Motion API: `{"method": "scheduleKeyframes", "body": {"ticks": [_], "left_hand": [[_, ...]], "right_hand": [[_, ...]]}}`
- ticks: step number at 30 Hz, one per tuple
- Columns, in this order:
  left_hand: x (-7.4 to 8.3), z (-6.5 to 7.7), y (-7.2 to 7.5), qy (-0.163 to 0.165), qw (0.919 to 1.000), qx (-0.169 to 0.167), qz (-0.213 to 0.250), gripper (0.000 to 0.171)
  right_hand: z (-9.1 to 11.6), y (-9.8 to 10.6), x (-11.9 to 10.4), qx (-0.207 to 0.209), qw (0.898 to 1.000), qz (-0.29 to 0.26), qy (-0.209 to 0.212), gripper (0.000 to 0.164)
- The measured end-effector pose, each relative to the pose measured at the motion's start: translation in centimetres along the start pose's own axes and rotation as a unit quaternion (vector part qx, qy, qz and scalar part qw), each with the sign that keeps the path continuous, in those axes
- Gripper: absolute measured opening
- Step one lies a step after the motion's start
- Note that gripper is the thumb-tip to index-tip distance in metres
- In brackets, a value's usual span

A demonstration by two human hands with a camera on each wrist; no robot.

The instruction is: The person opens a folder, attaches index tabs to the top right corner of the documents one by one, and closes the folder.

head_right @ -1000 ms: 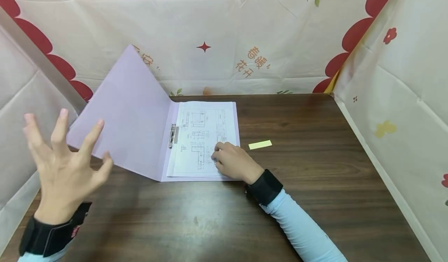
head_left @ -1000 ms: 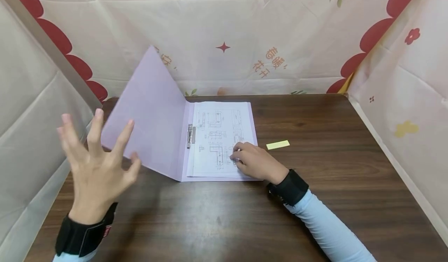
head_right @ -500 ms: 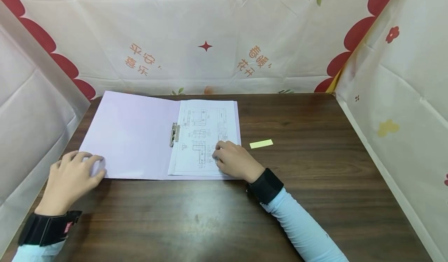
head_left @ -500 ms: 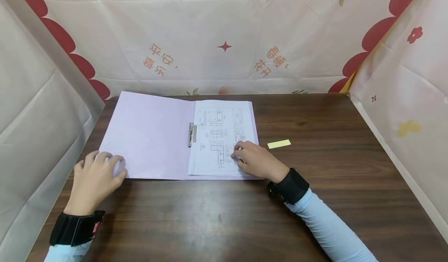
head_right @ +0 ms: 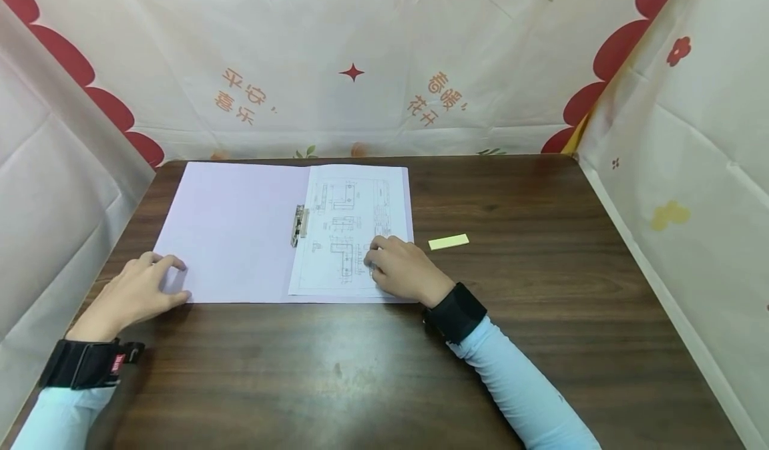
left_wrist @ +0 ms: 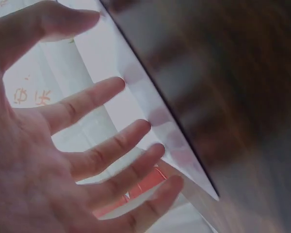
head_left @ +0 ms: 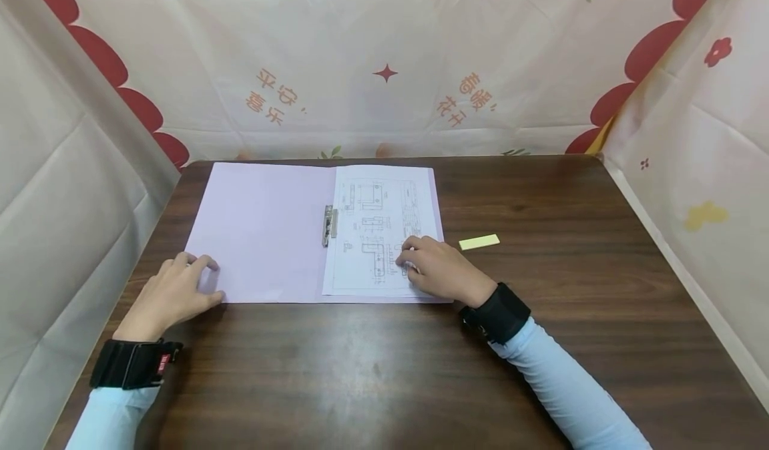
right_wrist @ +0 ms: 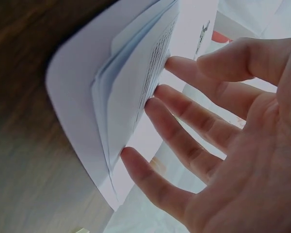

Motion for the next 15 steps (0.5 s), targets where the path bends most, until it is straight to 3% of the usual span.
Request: {"method": "scheduleKeyframes", "body": {"ticks": [4,8,15], "left_hand": [[1.5,-0.7,0.3,-0.017,0.9997,0.013,-0.013,0.045],[4.0,-1.2,1.2,-0.051,0.9975,0.037,-0.033,0.036],[8.6,-1.9,3.2,-0.112,0.9862,0.099,-0.071,0.034]], "right_hand": [[-0.1,-0.2,0.1,-0.003,1.0,0.0,-0.003,0.025],[-0.1,-0.2,0.1,-0.005,1.0,-0.001,-0.002,0.025],[-0.1,-0.1,-0.1,-0.002,1.0,0.002,0.005,0.024]]}}
Point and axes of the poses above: each hand's wrist, its own z-axis away from the middle knuckle, its own y-axis out of the back of the hand, x = y × z, the point moved 9 cm from there along -z, towards the middle knuckle, and after that the axes turned 9 degrees about -y, right-handed, at the moved point
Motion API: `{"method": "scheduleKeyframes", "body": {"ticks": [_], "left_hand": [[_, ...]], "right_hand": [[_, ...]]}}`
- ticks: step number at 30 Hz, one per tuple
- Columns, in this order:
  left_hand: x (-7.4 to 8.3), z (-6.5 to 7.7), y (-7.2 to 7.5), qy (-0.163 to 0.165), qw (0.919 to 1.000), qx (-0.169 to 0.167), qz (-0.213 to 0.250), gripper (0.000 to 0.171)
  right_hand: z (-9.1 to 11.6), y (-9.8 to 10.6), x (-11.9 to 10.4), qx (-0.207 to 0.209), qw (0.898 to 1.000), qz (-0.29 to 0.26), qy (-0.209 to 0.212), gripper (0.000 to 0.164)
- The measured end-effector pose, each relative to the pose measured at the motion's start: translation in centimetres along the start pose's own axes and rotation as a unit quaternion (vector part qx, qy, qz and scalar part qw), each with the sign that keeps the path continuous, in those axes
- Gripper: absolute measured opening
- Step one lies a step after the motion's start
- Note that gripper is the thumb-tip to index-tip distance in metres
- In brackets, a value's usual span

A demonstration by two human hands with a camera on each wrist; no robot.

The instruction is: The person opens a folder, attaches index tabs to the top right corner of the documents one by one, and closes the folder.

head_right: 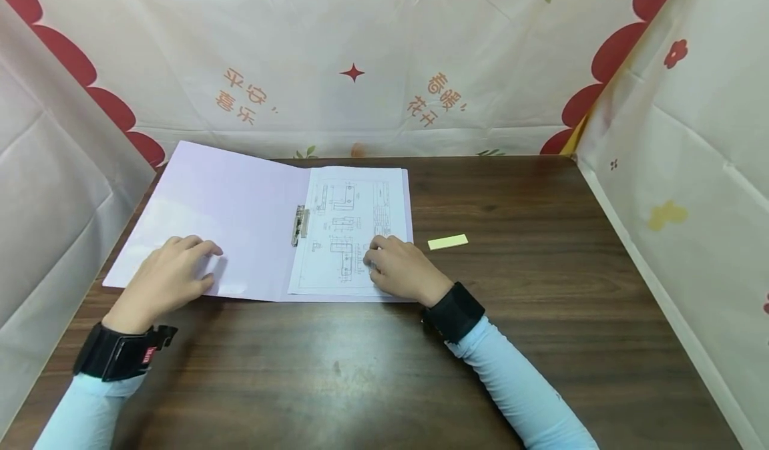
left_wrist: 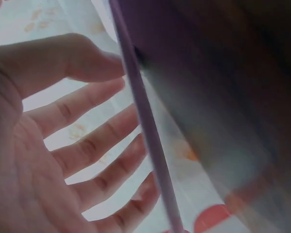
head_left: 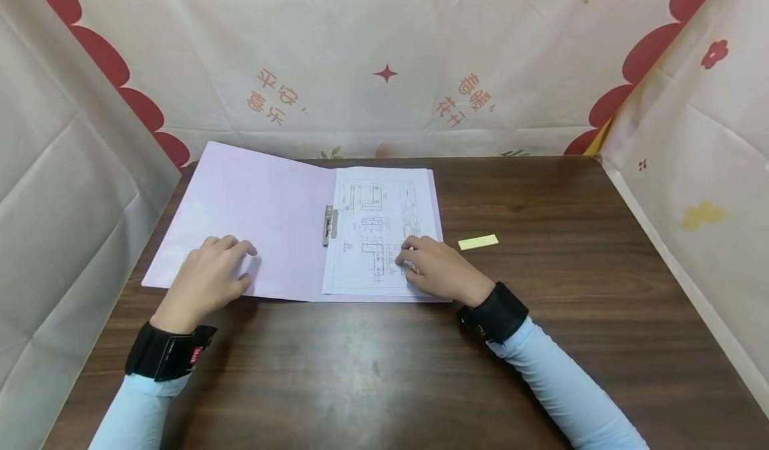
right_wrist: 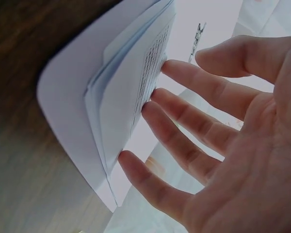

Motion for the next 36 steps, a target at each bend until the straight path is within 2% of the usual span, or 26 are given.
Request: {"method": "scheduleKeyframes", "body": {"ticks": [6,13,16,20,24,27,31,36], "left_hand": [[3.5,-1.6,0.5,-0.046,0.9979,0.041,-0.016,0.031],[8.4,-4.8,0.2,-0.095,0.9948,0.034,-0.015,0.031],[10.4,-6.1,0.5,-0.126,0.9909,0.044,-0.021,0.029],[12.2,-8.0,0.5,-0.15,0.9873,0.049,-0.018,0.027],[13.4,-9.9,0.5,-0.153,0.9874,0.042,-0.005,0.026],[14.1,-10.9,0.7,-0.155,0.9868,0.045,0.004,0.027],[14.5,-11.5,0.8,-0.157,0.9866,0.044,0.015,0.028],[14.2,-11.5,0.6,-0.148,0.9883,0.033,0.017,0.028]], "right_hand": [[0.1,0.2,-0.2,0.01,1.0,0.003,0.009,0.022],[0.1,0.8,0.2,0.044,0.999,-0.004,-0.011,0.019],[-0.1,1.7,1.3,0.073,0.996,-0.012,-0.046,0.018],[0.1,4.1,5.1,0.109,0.985,-0.032,-0.13,0.017],[0.8,5.5,10.0,0.107,0.968,-0.051,-0.22,0.019],[1.4,5.2,12.5,0.069,0.96,-0.056,-0.267,0.028],[1.8,4.3,14.0,0.029,0.953,-0.063,-0.295,0.035],[2.1,3.9,14.4,0.023,0.949,-0.068,-0.305,0.035]]}}
Point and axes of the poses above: each hand's wrist, its own z-axis away from the middle knuckle, its own y-axis out of the back of the hand, x = y × z, the point moved 9 cm from there along -z, towards the middle knuckle, and after that the axes turned 9 degrees about -y, right-handed, at the moved point
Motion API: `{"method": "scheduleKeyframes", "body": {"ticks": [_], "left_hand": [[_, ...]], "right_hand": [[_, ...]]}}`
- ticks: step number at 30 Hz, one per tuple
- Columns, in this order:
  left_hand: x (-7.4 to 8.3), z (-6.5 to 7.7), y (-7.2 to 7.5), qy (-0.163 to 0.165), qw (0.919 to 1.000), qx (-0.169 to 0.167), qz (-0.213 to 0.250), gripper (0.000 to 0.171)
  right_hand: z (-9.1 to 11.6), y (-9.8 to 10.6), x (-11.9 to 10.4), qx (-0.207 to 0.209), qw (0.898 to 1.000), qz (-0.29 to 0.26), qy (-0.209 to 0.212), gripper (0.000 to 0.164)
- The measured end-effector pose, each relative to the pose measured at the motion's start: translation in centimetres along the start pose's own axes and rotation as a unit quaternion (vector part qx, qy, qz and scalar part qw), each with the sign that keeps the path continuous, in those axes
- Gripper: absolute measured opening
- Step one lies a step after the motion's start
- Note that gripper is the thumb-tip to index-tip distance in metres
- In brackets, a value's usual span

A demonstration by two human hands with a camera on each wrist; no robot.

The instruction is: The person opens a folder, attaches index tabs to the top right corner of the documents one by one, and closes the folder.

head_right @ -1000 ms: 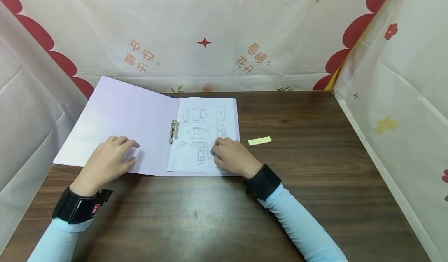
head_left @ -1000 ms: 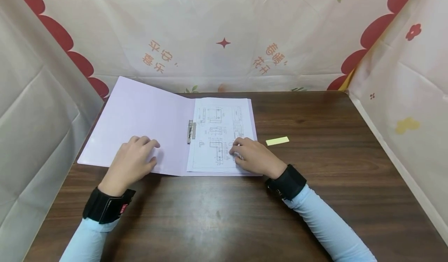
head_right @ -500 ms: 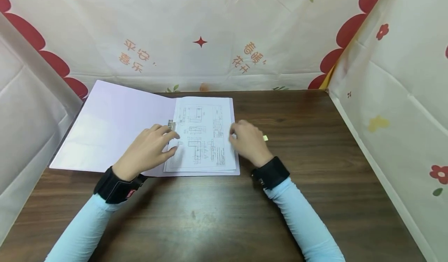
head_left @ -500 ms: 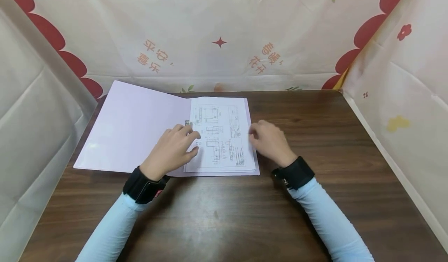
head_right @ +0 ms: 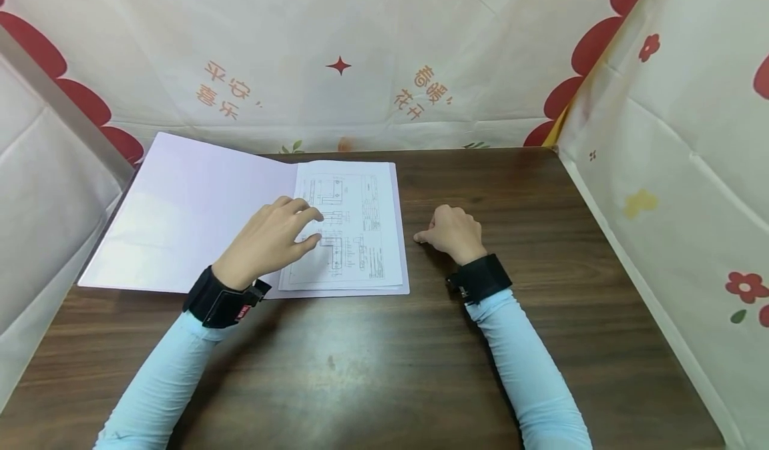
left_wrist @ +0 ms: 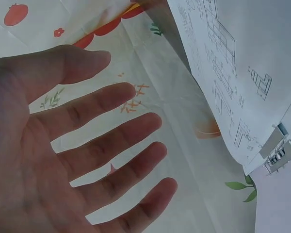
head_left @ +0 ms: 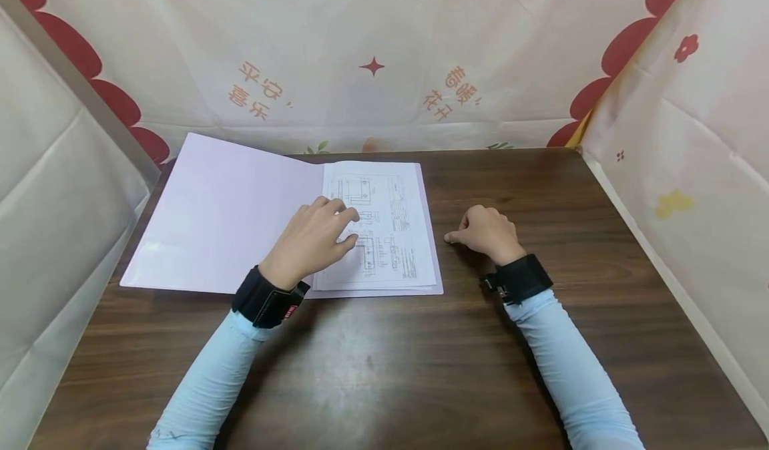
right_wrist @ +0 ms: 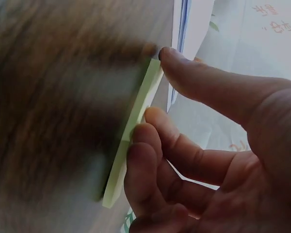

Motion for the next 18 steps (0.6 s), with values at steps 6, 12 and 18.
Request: {"method": "scheduleKeyframes", "body": {"ticks": [6,12,18], "left_hand": [[0.0,-0.1,-0.4,-0.002,1.0,-0.002,-0.001,0.028],[1.4,-0.8,-1.8,-0.034,0.9992,-0.02,0.011,0.029],[6.0,-3.6,-5.3,-0.11,0.9893,-0.086,0.043,0.035]], "right_hand": [[-0.2,0.0,0.4,-0.016,1.0,-0.01,-0.006,0.03],[-0.4,0.1,0.2,-0.031,0.999,-0.032,0.004,0.025],[-0.6,-0.3,0.5,-0.06,0.997,-0.052,-0.009,0.034]]}}
Point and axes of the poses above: each hand's wrist, its own z-axis away from the middle knuckle, its own y-axis out of the back of the hand, x = y × z, the point moved 9 cm from there along -z, towards the middle knuckle, and after that the axes turned 9 degrees about -y, right-handed, at the moved point
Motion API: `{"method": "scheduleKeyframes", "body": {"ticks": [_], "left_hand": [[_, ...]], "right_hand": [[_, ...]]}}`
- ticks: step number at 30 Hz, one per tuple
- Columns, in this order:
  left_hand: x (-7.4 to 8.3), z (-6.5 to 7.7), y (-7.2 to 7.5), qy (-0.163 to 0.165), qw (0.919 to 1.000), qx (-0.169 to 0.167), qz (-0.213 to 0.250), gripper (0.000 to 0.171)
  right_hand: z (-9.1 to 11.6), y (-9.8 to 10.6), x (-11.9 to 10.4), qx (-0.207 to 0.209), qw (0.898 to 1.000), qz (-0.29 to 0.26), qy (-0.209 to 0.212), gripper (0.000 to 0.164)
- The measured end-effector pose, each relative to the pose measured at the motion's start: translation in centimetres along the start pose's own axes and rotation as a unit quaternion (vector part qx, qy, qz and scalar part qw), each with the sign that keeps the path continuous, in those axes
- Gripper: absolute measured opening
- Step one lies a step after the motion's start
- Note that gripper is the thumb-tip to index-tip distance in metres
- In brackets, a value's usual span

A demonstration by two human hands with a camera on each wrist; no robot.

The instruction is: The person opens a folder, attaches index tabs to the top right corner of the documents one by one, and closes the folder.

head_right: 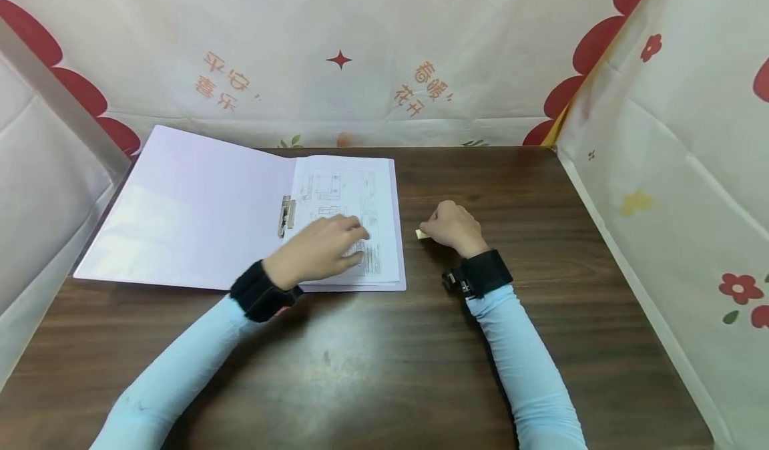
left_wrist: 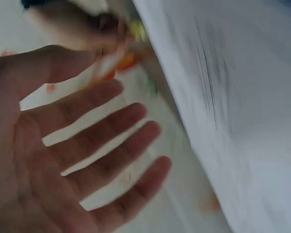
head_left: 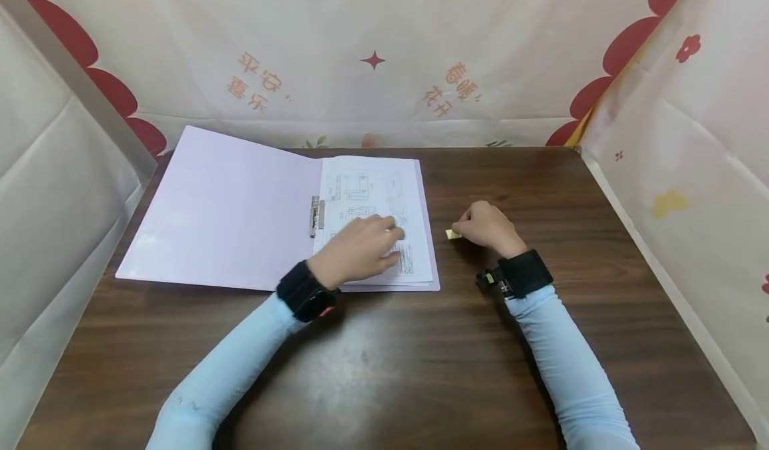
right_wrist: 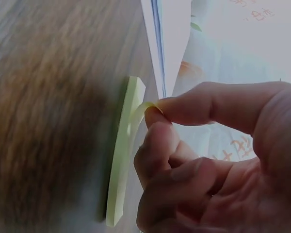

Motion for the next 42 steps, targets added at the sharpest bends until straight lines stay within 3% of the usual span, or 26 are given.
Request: {"method": "scheduleKeyframes", "body": {"ticks": [4,7,12,18,25,32,42], "left_hand": [[2.5,-3.7,-1.7,-0.05,0.9971,-0.048,-0.032,0.041],[3.5,-5.8,-2.7,-0.072,0.9926,-0.066,-0.072,0.04],[3.9,-7.7,-4.6,-0.076,0.9865,-0.093,-0.112,0.042],[3.7,-8.2,-6.0,-0.059,0.9837,-0.11,-0.129,0.04],[3.9,-8.3,-5.8,-0.054,0.9856,-0.099,-0.126,0.041],[4.1,-8.3,-5.5,-0.055,0.9862,-0.096,-0.123,0.041],[4.1,-8.4,-5.4,-0.051,0.9857,-0.1,-0.125,0.042]], "right_hand": [[0.0,0.4,0.2,0.001,1.0,-0.01,-0.008,0.041],[0.1,0.5,0.2,-0.001,1.0,-0.014,-0.008,0.046],[0.2,0.4,0.0,-0.007,1.0,-0.013,-0.014,0.051],[0.7,0.8,-0.1,-0.005,1.0,-0.012,-0.014,0.042],[1.2,2.8,0.5,0.052,0.997,-0.062,-0.009,0.012],[0.8,2.6,0.9,0.046,0.996,-0.073,0.0,0.011],[-0.1,2.3,1.6,0.08,0.997,-0.018,-0.005,0.017]]}}
Point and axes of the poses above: each hand's wrist, its own z-axis away from the middle knuckle, its own y-axis out of the back of the hand, x = y × z, the point moved 9 cm from there along -z, towards the middle knuckle, and after that the axes turned 9 degrees about -y, right-handed, at the moved point
